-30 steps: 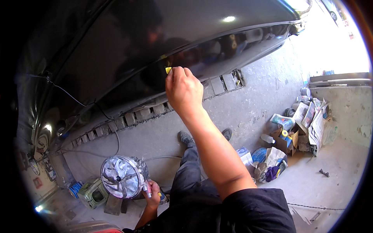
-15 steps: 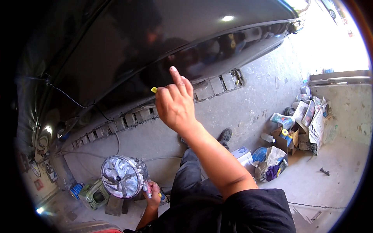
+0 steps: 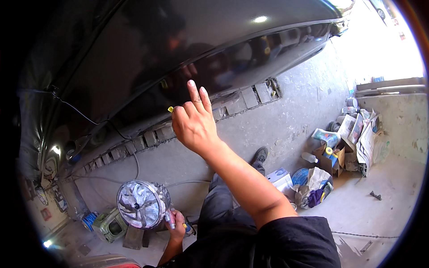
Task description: The person applies a small scraper tool to the side of a car and then uses a spray gun to apply paint to the rear quarter panel and wheel well area.
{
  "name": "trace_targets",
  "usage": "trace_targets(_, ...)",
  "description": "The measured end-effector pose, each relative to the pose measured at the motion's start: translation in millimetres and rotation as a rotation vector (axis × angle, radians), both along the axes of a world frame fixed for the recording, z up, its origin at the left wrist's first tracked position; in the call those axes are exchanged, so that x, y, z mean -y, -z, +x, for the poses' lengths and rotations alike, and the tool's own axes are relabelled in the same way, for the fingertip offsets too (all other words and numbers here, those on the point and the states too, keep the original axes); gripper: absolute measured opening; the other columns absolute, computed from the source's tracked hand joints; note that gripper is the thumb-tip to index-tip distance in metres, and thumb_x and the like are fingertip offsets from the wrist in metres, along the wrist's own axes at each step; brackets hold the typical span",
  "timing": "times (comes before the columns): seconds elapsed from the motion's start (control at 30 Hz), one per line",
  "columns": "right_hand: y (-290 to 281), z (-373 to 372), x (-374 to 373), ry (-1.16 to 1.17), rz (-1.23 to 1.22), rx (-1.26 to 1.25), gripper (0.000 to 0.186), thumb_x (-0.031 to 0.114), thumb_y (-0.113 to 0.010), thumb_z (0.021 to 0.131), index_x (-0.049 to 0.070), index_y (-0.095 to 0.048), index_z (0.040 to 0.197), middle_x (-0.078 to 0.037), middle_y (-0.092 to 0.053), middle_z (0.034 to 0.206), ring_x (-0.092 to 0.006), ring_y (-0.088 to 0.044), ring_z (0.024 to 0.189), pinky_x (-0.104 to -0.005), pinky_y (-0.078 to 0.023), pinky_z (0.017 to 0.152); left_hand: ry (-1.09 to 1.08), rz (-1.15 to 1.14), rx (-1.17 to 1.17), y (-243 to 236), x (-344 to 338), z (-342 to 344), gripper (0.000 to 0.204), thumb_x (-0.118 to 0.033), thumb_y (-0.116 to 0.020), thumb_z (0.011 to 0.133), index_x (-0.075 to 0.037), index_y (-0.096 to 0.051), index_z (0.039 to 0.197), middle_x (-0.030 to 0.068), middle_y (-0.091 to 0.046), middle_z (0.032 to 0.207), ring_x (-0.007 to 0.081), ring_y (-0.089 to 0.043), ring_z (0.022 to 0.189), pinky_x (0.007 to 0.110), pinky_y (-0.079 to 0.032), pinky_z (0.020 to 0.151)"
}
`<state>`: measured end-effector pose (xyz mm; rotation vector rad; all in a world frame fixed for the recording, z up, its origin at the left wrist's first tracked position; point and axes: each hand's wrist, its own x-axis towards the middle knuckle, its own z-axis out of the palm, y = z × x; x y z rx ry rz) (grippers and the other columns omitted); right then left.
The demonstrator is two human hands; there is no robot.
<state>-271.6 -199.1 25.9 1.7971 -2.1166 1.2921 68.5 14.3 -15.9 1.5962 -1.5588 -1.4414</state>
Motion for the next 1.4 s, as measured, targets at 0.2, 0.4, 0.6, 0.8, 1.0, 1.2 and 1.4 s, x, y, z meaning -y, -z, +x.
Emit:
trace_targets(0.2, 0.2, -3.2, 4.4, 0.013, 0.0, -0.029, 0.014, 0.008, -0.058, 0.079, 0.005, -0.048, 0.069, -0.013, -0.045, 0.067, -0.041, -0.04, 0.125, -0.0532, -0.021, 0.107, 0.001, 0.009, -0.005, 2.2, 0.1, -0.8, 0.013, -0.01, -0.055, 0.086, -0.008, -0.041, 0.086, 0.0003, -0.046, 0.067, 0.0083, -0.043, 0.052, 0.023, -0.034, 0.046)
trace_targets(0.4, 2.3, 0.2, -2.5, 0.02, 0.011, -0.007, 0.014, 0.008, -0.057, 0.079, 0.005, -0.048, 0.068, -0.013, -0.044, 0.067, -0.0413, -0.039, 0.126, -0.0534, -0.021, 0.107, 0.0, 0.035, -0.019, -0.8, -2.0, 0.0, 0.014, -0.011, -0.055, 0.086, -0.008, -0.042, 0.083, 0.0001, -0.045, 0.066, 0.0083, -0.043, 0.051, 0.024, -0.033, 0.045)
trace_targets(0.6, -3.0, -3.3, -2.0, 0.029, 0.003, -0.024, 0.015, 0.009, -0.058, 0.079, 0.005, -0.048, 0.069, -0.014, -0.044, 0.069, -0.041, -0.041, 0.125, -0.0529, -0.024, 0.106, 0.001, 0.036, -0.03, -3.1, 2.0, -3.3, 0.015, -0.013, -0.055, 0.086, -0.008, -0.042, 0.081, 0.0001, -0.045, 0.065, 0.0086, -0.043, 0.051, 0.024, -0.033, 0.045)
trace_targets(0.8, 15.8, -1.8, -38.6, -0.021, 0.128, 0.014, 0.008, 0.008, -0.061, 0.077, 0.005, -0.053, 0.076, -0.014, -0.051, 0.077, -0.0394, -0.047, 0.116, -0.0507, -0.033, 0.099, 0.027, -0.018, 0.041, 3.1, 1.7, 3.6, 0.015, -0.014, -0.055, 0.086, -0.007, -0.043, 0.081, 0.0, -0.045, 0.066, 0.0084, -0.043, 0.052, 0.024, -0.033, 0.046)
trace_targets(1.0, 50.2, -12.8, -108.4, -0.045, 0.576, 0.292, 0.015, 0.015, -0.061, 0.081, 0.005, -0.051, 0.079, -0.015, -0.053, 0.077, -0.0373, -0.057, 0.072, -0.0448, -0.047, 0.064, -0.023, 0.053, -0.012, -1.8, 4.8, 1.3, 0.013, -0.012, -0.056, 0.086, -0.007, -0.045, 0.083, -0.0005, -0.045, 0.068, 0.0081, -0.043, 0.055, 0.023, -0.034, 0.048)
trace_targets(1.2, 107.4, -52.1, -284.2, 0.052, 1.444, 0.334, 0.029, 0.025, -0.053, 0.082, 0.001, -0.061, 0.094, -0.021, -0.063, 0.093, -0.0379, -0.06, 0.09, -0.0453, -0.049, 0.079, 0.127, -0.1, 0.098, -7.6, 11.9, -7.9, 0.011, -0.011, -0.055, 0.086, -0.005, -0.048, 0.08, 0.0, -0.046, 0.066, 0.0084, -0.043, 0.054, 0.024, -0.032, 0.047)
trace_targets(1.4, 194.5, -68.8, -494.2, 0.292, 1.578, 0.594, 0.043, 0.039, -0.054, 0.08, -0.002, -0.065, 0.09, -0.025, -0.063, 0.094, -0.0386, -0.06, 0.094, -0.042, -0.048, 0.083, 0.159, -0.103, 0.003, -42.5, 31.3, -46.3, 0.016, -0.013, -0.056, 0.085, -0.005, -0.046, 0.075, 0.0002, -0.045, 0.063, 0.0079, -0.041, 0.051, 0.024, -0.031, 0.044)
